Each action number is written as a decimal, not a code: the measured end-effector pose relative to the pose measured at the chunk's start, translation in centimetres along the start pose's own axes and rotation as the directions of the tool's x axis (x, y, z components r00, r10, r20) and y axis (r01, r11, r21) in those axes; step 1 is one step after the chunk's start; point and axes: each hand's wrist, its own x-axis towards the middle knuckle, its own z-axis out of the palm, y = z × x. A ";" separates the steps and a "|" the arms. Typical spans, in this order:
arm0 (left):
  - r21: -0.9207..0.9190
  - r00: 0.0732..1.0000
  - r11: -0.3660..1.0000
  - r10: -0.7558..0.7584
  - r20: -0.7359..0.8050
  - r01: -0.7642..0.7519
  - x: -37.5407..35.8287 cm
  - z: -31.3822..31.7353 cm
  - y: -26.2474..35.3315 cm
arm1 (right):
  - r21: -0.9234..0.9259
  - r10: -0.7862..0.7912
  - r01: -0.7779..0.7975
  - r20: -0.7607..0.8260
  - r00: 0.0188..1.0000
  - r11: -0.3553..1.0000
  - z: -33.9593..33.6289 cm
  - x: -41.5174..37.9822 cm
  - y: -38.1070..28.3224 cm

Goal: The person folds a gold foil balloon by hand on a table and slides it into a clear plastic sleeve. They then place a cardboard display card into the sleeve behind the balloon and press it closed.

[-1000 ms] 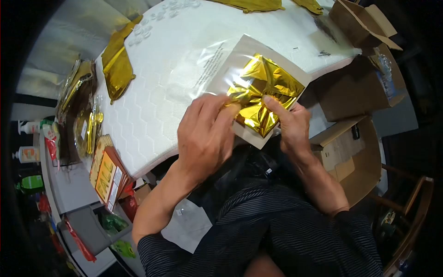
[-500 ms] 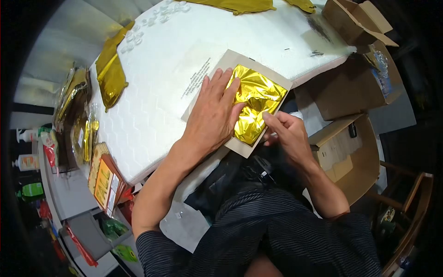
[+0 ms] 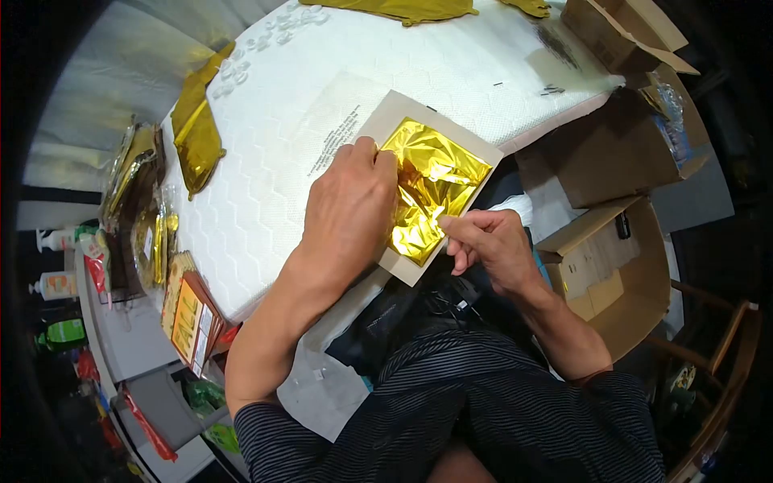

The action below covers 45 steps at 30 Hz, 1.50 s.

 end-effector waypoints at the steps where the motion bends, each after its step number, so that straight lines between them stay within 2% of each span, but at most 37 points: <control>1: 0.046 1.000 0.999 0.024 0.000 -0.024 0.1 0.0 0.1 | 0.003 0.001 -0.001 0.002 1.000 1.000 0.0 0.0 0.0; 5: 0.124 0.999 0.992 0.029 0.044 -0.034 0.5 -0.2 0.7 | -0.013 0.010 -0.010 -0.008 1.000 1.000 0.5 0.1 0.2; 7: 0.225 0.999 0.974 0.025 0.030 -0.031 0.7 0.2 0.9 | 0.001 0.017 -0.017 -0.011 1.000 1.000 0.8 0.1 0.2; 19: 0.335 0.999 0.942 0.037 -0.008 -0.032 1.1 0.7 0.7 | -0.031 -0.020 0.020 -0.012 1.000 0.999 1.6 0.0 0.6; 29: 0.294 1.000 0.956 0.018 -0.020 -0.012 1.1 0.4 0.7 | 0.002 -0.071 0.071 0.018 0.997 0.997 2.0 0.2 0.6; 37: 0.365 0.997 0.929 0.038 0.066 -0.060 0.8 -0.4 0.4 | 0.008 -0.076 0.076 0.013 0.997 0.997 2.9 0.6 1.1; 41: 0.387 0.997 0.920 0.048 0.058 -0.067 0.4 -0.1 0.3 | 0.028 -0.075 0.075 0.003 0.997 0.997 3.3 0.7 1.2; 45: 0.346 0.996 0.938 -0.054 0.069 0.027 0.3 -0.1 0.2 | 0.043 -0.070 0.070 0.001 0.998 0.997 3.6 0.7 1.1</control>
